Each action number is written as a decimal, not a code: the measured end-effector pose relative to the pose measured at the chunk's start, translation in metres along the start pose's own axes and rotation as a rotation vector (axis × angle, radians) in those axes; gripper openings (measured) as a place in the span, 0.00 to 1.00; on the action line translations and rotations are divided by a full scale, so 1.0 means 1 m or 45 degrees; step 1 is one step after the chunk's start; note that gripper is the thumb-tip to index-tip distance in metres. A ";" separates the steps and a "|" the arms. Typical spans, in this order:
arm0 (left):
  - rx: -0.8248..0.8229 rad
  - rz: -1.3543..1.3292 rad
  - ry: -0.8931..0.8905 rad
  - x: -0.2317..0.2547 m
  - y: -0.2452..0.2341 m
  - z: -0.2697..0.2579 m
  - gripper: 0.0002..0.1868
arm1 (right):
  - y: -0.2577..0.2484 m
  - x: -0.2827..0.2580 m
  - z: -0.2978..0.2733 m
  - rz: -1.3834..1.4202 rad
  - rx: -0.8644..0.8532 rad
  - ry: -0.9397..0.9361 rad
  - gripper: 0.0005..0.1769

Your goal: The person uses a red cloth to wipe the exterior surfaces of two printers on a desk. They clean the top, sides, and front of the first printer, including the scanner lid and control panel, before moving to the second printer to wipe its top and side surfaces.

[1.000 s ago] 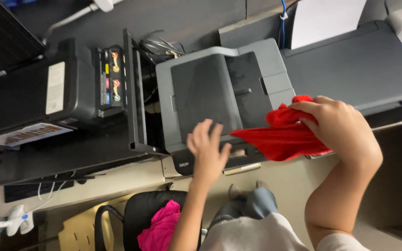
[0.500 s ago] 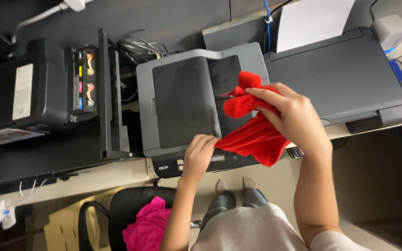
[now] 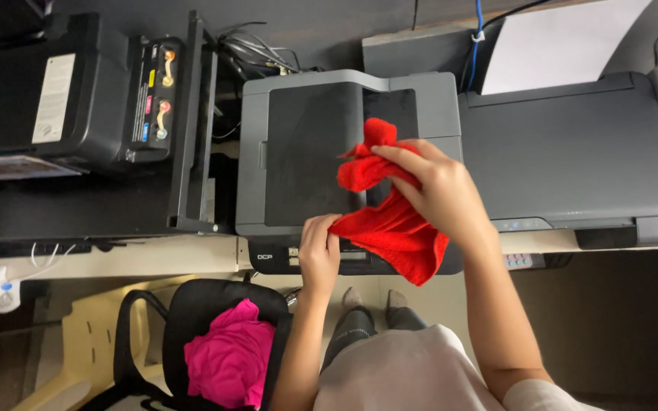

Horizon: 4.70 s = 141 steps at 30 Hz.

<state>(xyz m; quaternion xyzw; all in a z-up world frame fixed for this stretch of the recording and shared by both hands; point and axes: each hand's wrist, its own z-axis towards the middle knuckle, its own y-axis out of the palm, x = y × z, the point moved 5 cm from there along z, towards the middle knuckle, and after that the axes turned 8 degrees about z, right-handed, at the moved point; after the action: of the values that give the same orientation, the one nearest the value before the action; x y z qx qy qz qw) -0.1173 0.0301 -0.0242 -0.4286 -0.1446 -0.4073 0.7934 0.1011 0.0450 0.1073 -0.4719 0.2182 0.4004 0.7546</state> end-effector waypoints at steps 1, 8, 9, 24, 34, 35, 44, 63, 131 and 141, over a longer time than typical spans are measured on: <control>0.009 0.005 -0.008 0.000 -0.002 0.001 0.14 | 0.005 0.001 0.000 0.004 -0.010 -0.007 0.27; 0.091 0.180 0.017 -0.007 -0.004 -0.008 0.18 | 0.027 0.003 0.002 -0.020 -0.117 -0.021 0.24; 0.098 0.181 -0.019 -0.007 -0.005 -0.009 0.19 | 0.028 0.004 0.002 -0.015 -0.115 -0.027 0.24; 0.228 0.342 -0.071 -0.011 -0.016 -0.011 0.22 | 0.109 0.013 -0.002 -0.251 -0.294 -0.211 0.19; 0.284 0.135 -0.173 -0.026 -0.028 -0.013 0.22 | 0.183 0.011 0.044 -0.452 -0.203 -0.390 0.17; 0.274 0.113 -0.170 -0.027 -0.029 -0.014 0.22 | 0.194 0.012 0.050 -0.453 -0.203 -0.430 0.13; 0.235 0.120 -0.107 -0.015 -0.046 -0.005 0.18 | 0.263 0.033 0.101 -0.501 -0.518 -0.625 0.18; 0.401 -0.264 -0.451 -0.040 -0.061 -0.027 0.19 | 0.235 0.022 0.096 -0.438 -0.397 -0.630 0.12; -0.557 -0.861 -0.756 -0.116 -0.039 -0.147 0.13 | 0.209 0.039 -0.212 -0.471 0.398 0.252 0.19; -0.183 -0.037 0.100 -0.019 -0.054 -0.047 0.11 | 0.196 0.002 -0.198 -0.356 0.263 0.103 0.17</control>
<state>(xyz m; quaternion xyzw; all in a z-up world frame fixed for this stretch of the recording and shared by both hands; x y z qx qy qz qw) -0.1762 -0.0139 -0.0331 -0.4660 -0.0901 -0.4446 0.7596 -0.0471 -0.0838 -0.0904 -0.4333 0.2207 0.2475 0.8380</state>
